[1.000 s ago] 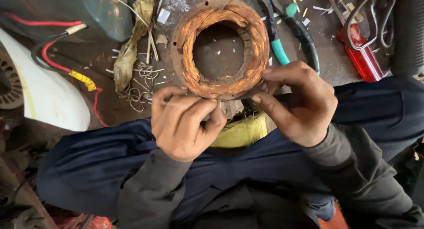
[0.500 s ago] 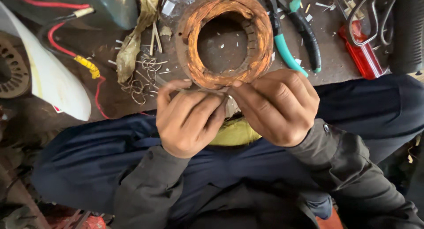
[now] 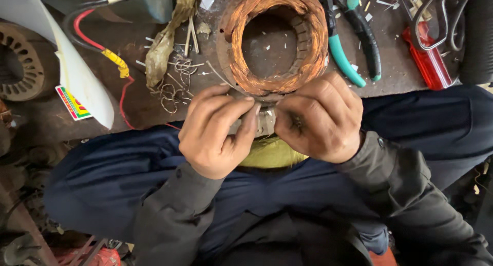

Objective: The person removes insulation from a motor stator using pliers, then uses a lit match to burn off remaining insulation from the copper windings. They continue to clean and adjust the windings by hand.

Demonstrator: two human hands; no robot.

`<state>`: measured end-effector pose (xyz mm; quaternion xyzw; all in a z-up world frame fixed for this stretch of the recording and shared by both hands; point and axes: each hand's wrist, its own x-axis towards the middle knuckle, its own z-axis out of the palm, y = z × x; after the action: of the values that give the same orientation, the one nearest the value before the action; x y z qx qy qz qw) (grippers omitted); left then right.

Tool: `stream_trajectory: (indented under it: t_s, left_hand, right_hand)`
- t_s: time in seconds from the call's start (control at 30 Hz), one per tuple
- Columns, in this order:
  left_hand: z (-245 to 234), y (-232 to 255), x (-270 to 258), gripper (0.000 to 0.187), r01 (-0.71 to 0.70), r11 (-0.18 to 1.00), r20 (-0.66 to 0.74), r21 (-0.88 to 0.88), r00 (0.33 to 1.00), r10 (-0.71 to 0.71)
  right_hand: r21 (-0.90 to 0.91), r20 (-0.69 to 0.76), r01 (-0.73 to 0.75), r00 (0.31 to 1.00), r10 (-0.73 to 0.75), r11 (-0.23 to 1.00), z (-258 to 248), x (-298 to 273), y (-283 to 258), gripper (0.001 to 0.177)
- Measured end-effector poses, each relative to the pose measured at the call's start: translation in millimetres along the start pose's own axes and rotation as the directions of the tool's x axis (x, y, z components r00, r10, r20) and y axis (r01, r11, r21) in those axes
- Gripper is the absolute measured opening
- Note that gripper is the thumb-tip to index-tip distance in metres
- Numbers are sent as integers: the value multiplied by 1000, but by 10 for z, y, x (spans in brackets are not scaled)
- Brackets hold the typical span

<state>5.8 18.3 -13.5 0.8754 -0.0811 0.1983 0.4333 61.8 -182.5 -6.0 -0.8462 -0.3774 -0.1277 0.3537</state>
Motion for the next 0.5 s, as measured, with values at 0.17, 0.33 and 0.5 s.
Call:
stream_trajectory:
  t_s: [0.17, 0.33, 0.5]
  left_hand:
    - [-14, 0, 24, 29, -25, 1000, -6, 16, 1000, 25]
    - [-26, -12, 38, 29, -58, 997, 19, 52, 998, 57]
    - [-13, -3, 75, 34, -156, 983, 67, 101, 986, 150]
  right_hand:
    - [77, -11, -23, 1000, 24, 997, -11, -55, 90, 24]
    - [164, -7, -178, 983, 181, 970, -97, -80, 108, 23]
    - [233, 28, -239, 970, 240, 943, -98, -124, 94, 23]
